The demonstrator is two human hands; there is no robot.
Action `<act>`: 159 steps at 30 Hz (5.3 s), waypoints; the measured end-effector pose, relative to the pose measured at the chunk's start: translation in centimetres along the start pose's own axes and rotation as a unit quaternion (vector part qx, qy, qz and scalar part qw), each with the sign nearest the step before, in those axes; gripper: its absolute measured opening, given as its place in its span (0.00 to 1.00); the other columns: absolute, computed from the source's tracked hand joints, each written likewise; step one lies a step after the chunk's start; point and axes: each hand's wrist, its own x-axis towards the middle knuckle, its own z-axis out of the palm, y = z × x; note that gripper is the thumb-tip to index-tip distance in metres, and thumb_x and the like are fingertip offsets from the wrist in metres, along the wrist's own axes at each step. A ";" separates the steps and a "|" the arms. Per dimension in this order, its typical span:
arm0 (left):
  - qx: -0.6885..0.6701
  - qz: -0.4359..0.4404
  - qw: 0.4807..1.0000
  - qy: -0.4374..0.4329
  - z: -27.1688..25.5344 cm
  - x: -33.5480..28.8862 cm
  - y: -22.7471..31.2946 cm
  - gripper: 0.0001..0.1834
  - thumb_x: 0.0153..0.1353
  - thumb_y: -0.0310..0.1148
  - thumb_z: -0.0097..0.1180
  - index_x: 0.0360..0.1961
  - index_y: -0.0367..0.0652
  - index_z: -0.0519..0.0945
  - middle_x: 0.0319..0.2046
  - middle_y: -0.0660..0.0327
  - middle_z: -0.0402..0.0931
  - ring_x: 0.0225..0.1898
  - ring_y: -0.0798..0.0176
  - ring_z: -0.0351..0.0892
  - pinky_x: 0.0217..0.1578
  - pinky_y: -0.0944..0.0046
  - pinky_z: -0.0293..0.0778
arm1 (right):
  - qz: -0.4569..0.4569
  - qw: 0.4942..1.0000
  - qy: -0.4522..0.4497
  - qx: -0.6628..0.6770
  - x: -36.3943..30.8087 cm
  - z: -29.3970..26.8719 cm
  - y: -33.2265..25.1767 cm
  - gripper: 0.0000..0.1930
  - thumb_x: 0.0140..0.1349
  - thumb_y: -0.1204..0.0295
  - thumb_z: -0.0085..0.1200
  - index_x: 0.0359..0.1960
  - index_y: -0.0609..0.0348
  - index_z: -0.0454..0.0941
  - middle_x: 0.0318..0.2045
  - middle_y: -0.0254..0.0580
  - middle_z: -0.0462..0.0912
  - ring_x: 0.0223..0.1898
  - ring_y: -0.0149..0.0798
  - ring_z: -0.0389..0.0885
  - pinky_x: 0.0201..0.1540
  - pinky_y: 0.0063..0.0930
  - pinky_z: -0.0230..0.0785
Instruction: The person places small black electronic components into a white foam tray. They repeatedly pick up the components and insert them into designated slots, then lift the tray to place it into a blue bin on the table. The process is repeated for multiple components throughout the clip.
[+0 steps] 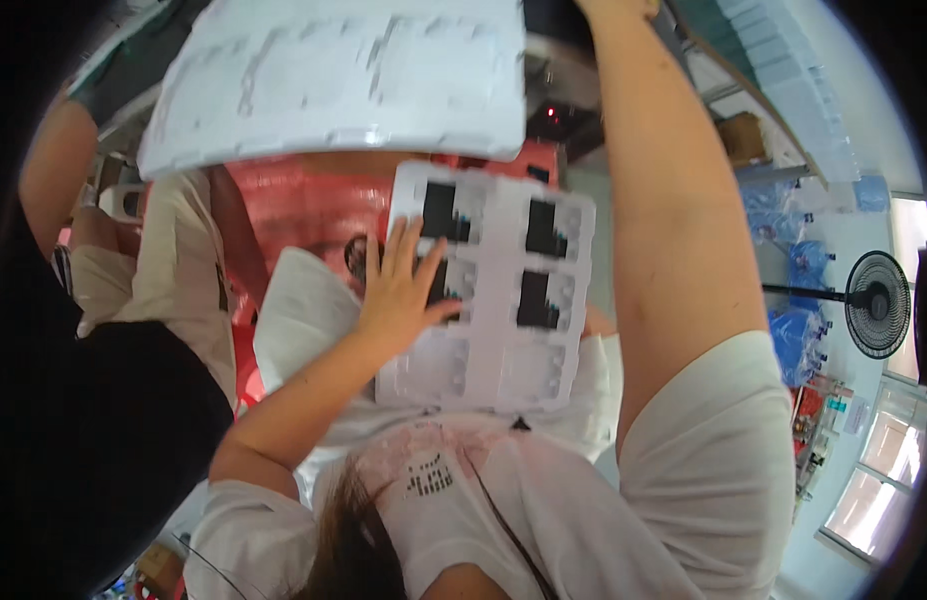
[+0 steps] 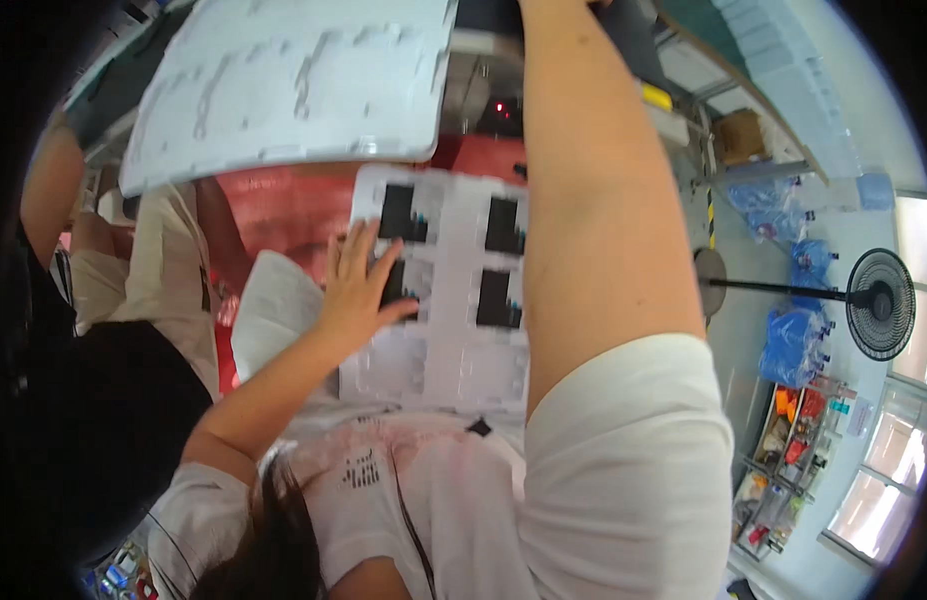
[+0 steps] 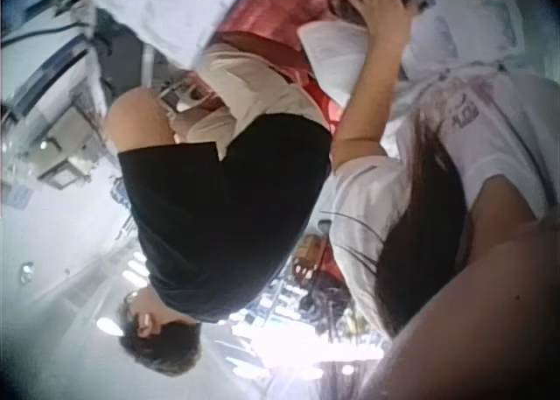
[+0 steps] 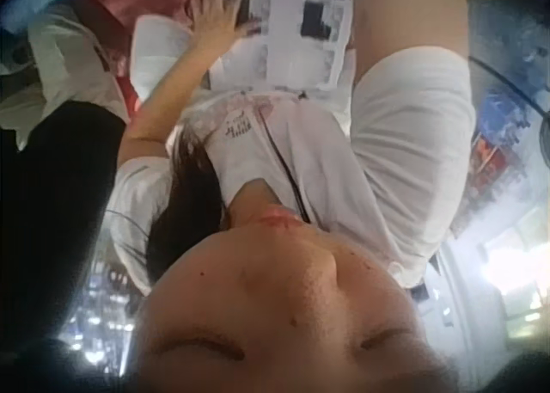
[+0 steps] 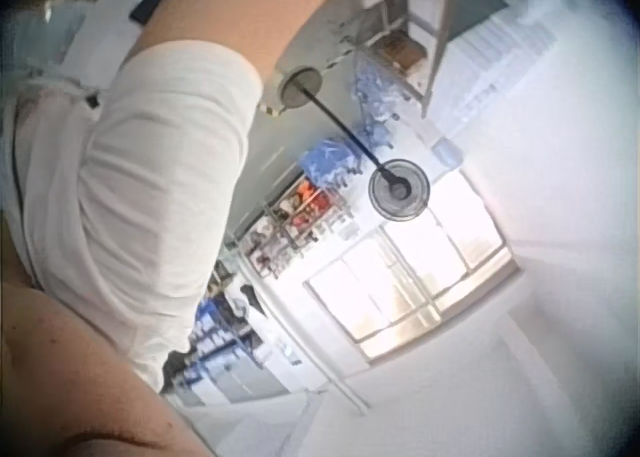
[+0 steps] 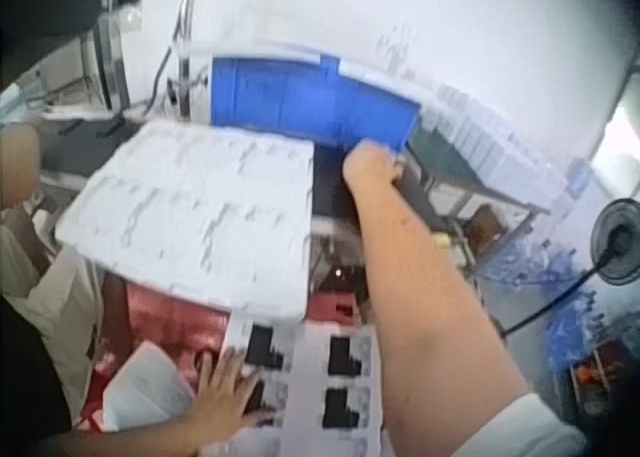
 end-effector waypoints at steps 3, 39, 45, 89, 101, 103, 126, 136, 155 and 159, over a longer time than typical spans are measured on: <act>0.004 -0.033 0.999 -0.027 1.0 -0.4 -0.7 0.52 0.43 0.55 0.65 0.66 0.45 0.56 0.67 0.44 0.45 0.68 0.41 0.42 0.61 0.33 0.45 | -0.040 0.990 0.065 0.118 -3.3 -2.5 0.8 0.20 0.59 0.61 0.52 0.46 0.63 0.77 0.46 0.57 0.78 0.52 0.56 0.74 0.54 0.47 0.64; -0.792 -0.189 0.565 0.132 -5.8 11.5 3.1 0.15 0.68 0.34 0.44 0.51 0.36 0.65 0.47 0.53 0.67 0.46 0.54 0.70 0.43 0.53 0.75 | -0.291 0.901 -0.096 0.308 -48.2 -9.7 22.9 0.10 0.50 0.65 0.62 0.30 0.57 0.80 0.28 0.38 0.76 0.33 0.44 0.74 0.35 0.38 0.63; -0.748 -0.181 0.599 0.223 -12.1 8.1 3.2 0.12 0.68 0.33 0.42 0.46 0.36 0.70 0.40 0.60 0.74 0.39 0.63 0.74 0.37 0.63 0.72 | -0.156 0.832 -0.278 0.454 -44.2 -9.1 13.8 0.09 0.53 0.67 0.62 0.31 0.59 0.81 0.22 0.42 0.75 0.28 0.41 0.74 0.33 0.31 0.66; -0.705 -0.335 0.621 0.072 -8.2 -10.5 -6.6 0.28 0.66 0.45 0.47 0.59 0.35 0.66 0.50 0.58 0.73 0.47 0.63 0.75 0.47 0.63 0.72 | -0.017 0.990 0.133 0.044 -1.3 -6.3 4.5 0.22 0.57 0.53 0.53 0.42 0.60 0.79 0.45 0.53 0.76 0.48 0.56 0.74 0.50 0.47 0.66; -0.649 -0.412 0.639 0.030 -5.0 -4.5 -8.6 0.24 0.62 0.39 0.53 0.56 0.38 0.68 0.49 0.58 0.73 0.48 0.65 0.73 0.47 0.66 0.71 | -0.046 0.933 0.183 0.307 0.5 -3.8 14.9 0.14 0.52 0.66 0.60 0.31 0.67 0.80 0.29 0.50 0.82 0.35 0.43 0.81 0.37 0.34 0.71; -0.670 -0.352 0.653 0.025 -6.1 -1.3 -5.6 0.22 0.62 0.39 0.52 0.53 0.36 0.71 0.47 0.58 0.74 0.45 0.67 0.74 0.44 0.67 0.71 | -0.034 0.861 0.093 0.498 -4.7 -9.3 15.9 0.10 0.56 0.70 0.56 0.35 0.64 0.80 0.25 0.39 0.80 0.31 0.31 0.78 0.33 0.25 0.69; -0.155 -0.286 0.943 0.072 -8.8 1.5 1.0 0.21 0.58 0.41 0.57 0.42 0.32 0.72 0.38 0.47 0.72 0.41 0.47 0.72 0.46 0.55 0.67 | -0.205 0.944 -0.116 0.231 -23.1 -15.9 18.1 0.21 0.56 0.62 0.57 0.47 0.64 0.74 0.38 0.52 0.79 0.43 0.48 0.77 0.45 0.41 0.69; -0.168 -0.105 0.966 0.167 -2.6 5.9 -0.1 0.13 0.58 0.30 0.53 0.43 0.37 0.73 0.45 0.55 0.71 0.46 0.56 0.71 0.48 0.56 0.67 | -0.045 0.900 0.100 0.423 7.4 -5.9 10.4 0.16 0.58 0.66 0.52 0.41 0.66 0.79 0.39 0.56 0.81 0.44 0.48 0.79 0.48 0.35 0.68; -0.076 -0.048 0.974 0.207 -6.5 8.9 2.1 0.18 0.59 0.42 0.47 0.47 0.43 0.74 0.47 0.55 0.73 0.50 0.51 0.71 0.47 0.53 0.68 | 0.000 0.880 -0.154 0.448 5.9 -2.5 6.3 0.20 0.60 0.60 0.51 0.34 0.70 0.80 0.29 0.52 0.82 0.30 0.45 0.81 0.34 0.39 0.72; -0.036 -0.179 0.959 0.217 -6.0 -2.2 -1.3 0.18 0.59 0.40 0.49 0.47 0.43 0.73 0.48 0.54 0.72 0.50 0.50 0.70 0.48 0.52 0.66 | -0.172 0.915 -0.127 0.343 6.9 0.5 7.3 0.15 0.57 0.65 0.50 0.32 0.68 0.80 0.31 0.57 0.81 0.33 0.50 0.81 0.38 0.39 0.72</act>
